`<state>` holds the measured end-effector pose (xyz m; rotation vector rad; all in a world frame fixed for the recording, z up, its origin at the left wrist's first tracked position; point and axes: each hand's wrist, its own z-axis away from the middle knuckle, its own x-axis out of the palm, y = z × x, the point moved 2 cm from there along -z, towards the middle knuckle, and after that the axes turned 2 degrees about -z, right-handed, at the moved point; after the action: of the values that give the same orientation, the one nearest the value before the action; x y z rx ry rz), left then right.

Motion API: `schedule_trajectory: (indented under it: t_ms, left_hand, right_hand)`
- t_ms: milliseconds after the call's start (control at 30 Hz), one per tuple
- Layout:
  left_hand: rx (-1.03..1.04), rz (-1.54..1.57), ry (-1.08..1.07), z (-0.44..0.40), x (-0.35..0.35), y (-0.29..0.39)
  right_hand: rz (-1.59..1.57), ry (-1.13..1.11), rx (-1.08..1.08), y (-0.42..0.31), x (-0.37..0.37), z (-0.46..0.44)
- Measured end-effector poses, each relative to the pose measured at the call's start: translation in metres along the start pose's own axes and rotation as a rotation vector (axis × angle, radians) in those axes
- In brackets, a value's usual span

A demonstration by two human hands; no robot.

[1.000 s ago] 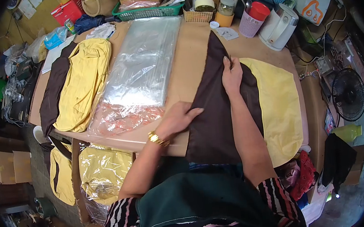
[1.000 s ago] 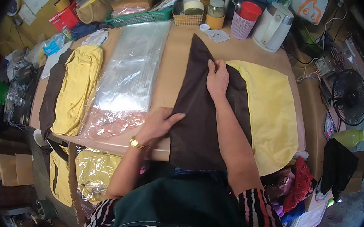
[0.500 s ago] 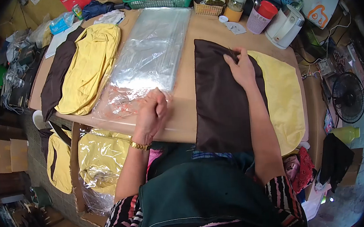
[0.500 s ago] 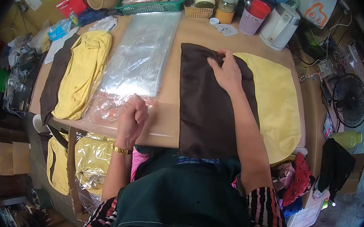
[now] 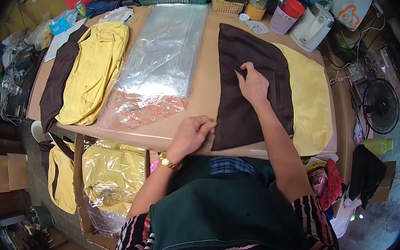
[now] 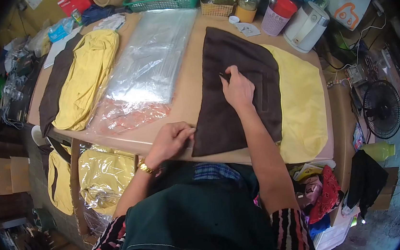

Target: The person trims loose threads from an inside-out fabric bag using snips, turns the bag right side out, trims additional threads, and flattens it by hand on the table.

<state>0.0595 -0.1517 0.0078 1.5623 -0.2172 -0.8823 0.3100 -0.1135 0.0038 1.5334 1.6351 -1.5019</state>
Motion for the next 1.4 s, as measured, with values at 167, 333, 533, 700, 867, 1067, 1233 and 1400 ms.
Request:
schedule_trajectory:
  t_ms: [167, 333, 533, 700, 867, 1067, 1233, 1400]
  left_hand:
    - [-0.131, 0.456, 0.044, 0.016, -0.02, -0.017]
    - [-0.044, 0.91, 0.125, 0.019, -0.03, -0.02]
    - [-0.081, 0.357, 0.521, -0.036, 0.01, 0.001]
    - [0.013, -0.049, 0.118, -0.052, -0.001, -0.008]
    - [-0.095, 0.22, 0.104, -0.027, -0.012, -0.023]
    - [-0.152, 0.642, 0.155, -0.022, -0.015, -0.02]
    - [-0.176, 0.675, 0.14, -0.018, -0.015, -0.014]
    - [-0.132, 0.674, 0.121, -0.019, -0.013, -0.014]
  right_hand:
    - [0.006, -0.014, 0.031, -0.002, 0.003, -0.01]
    - [-0.257, -0.069, -0.064, 0.012, -0.005, -0.011]
    - [-0.869, 0.046, 0.107, -0.029, -0.025, 0.043]
    - [-0.495, -0.015, 0.071, -0.026, -0.009, 0.069]
    - [-0.467, -0.07, 0.105, -0.037, -0.02, 0.069]
    - [-0.429, -0.137, 0.012, -0.044, -0.032, 0.068]
    - [-0.229, 0.006, -0.344, -0.07, -0.062, 0.075]
    - [-0.116, -0.009, -0.402, -0.095, -0.07, 0.071]
